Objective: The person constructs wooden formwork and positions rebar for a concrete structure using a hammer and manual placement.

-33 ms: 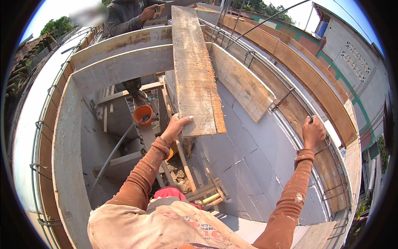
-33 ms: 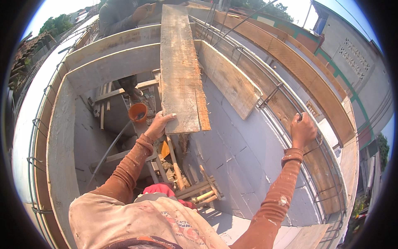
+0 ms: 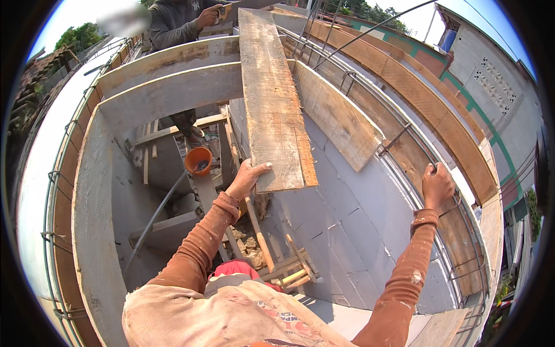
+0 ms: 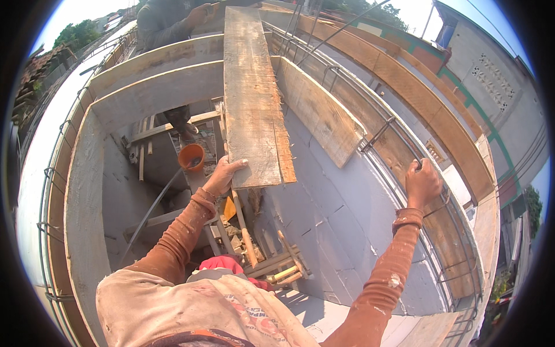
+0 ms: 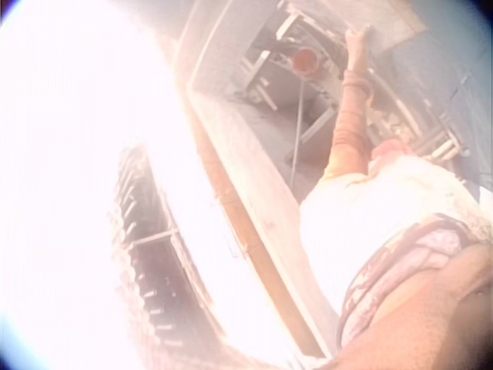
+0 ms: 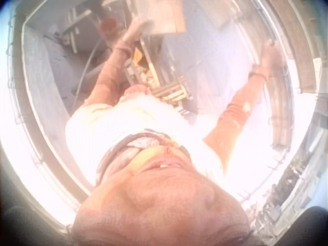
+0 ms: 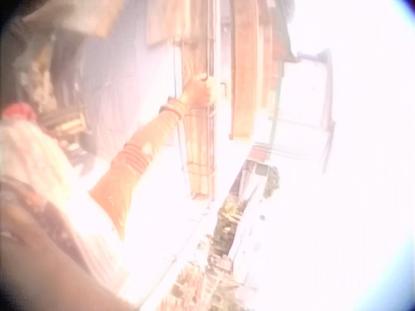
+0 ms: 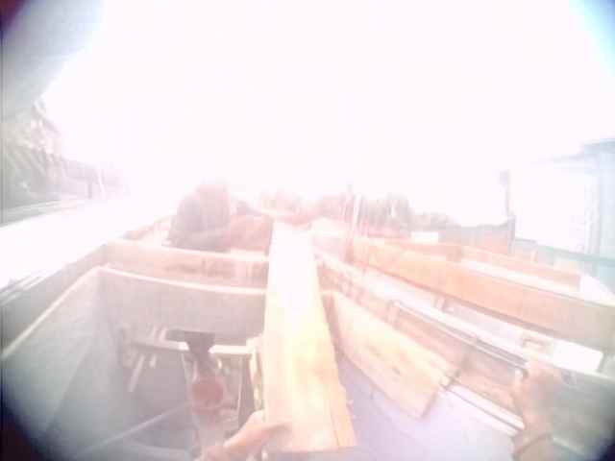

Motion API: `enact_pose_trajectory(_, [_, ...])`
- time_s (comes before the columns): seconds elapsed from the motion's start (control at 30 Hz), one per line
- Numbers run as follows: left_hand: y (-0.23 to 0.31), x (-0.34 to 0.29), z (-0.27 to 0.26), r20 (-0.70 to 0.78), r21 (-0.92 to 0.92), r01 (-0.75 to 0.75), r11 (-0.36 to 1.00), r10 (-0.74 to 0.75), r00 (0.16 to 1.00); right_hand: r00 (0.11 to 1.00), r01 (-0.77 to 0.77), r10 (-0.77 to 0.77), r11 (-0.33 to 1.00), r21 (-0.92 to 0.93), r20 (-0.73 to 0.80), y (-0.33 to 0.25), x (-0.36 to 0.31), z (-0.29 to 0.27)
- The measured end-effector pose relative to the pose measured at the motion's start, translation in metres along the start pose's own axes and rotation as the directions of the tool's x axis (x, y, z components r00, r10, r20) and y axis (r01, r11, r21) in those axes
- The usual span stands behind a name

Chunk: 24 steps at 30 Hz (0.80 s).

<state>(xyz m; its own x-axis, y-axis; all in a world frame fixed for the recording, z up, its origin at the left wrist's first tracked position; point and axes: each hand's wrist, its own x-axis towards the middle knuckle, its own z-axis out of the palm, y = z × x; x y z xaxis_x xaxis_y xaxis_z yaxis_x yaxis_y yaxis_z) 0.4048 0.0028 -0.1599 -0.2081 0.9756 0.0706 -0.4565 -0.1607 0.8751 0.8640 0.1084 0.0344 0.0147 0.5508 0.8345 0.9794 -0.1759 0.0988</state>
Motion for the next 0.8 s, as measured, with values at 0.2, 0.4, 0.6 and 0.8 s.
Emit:
enact_pose_trajectory(0.2, [0.005, -0.002, 0.004, 0.011, 0.024, 0.036, 0.999, -0.036, 0.999, 1.0, -0.025, 0.025, 1.0, -0.007, -0.017, -0.001, 0.0, 0.004])
enact_pose_trajectory(0.4, [0.004, 0.001, 0.007, 0.02, -0.033, 0.04, 0.999, -0.039, 0.999, 0.998, -0.048, 0.05, 0.997, -0.059, 0.039, -0.002, 0.002, 0.004])
enact_pose_trajectory(0.6, [0.007, 0.0, 0.007, 0.048, 0.003, 0.013, 1.0, -0.013, 0.999, 0.982, -0.087, 0.102, 0.991, -0.102, 0.159, -0.008, 0.005, -0.003])
enact_pose_trajectory(0.8, [0.011, -0.001, 0.011, 0.019, 0.035, 0.055, 0.998, -0.055, 0.998, 0.973, -0.109, 0.129, 0.988, -0.11, 0.192, -0.01, 0.006, -0.006])
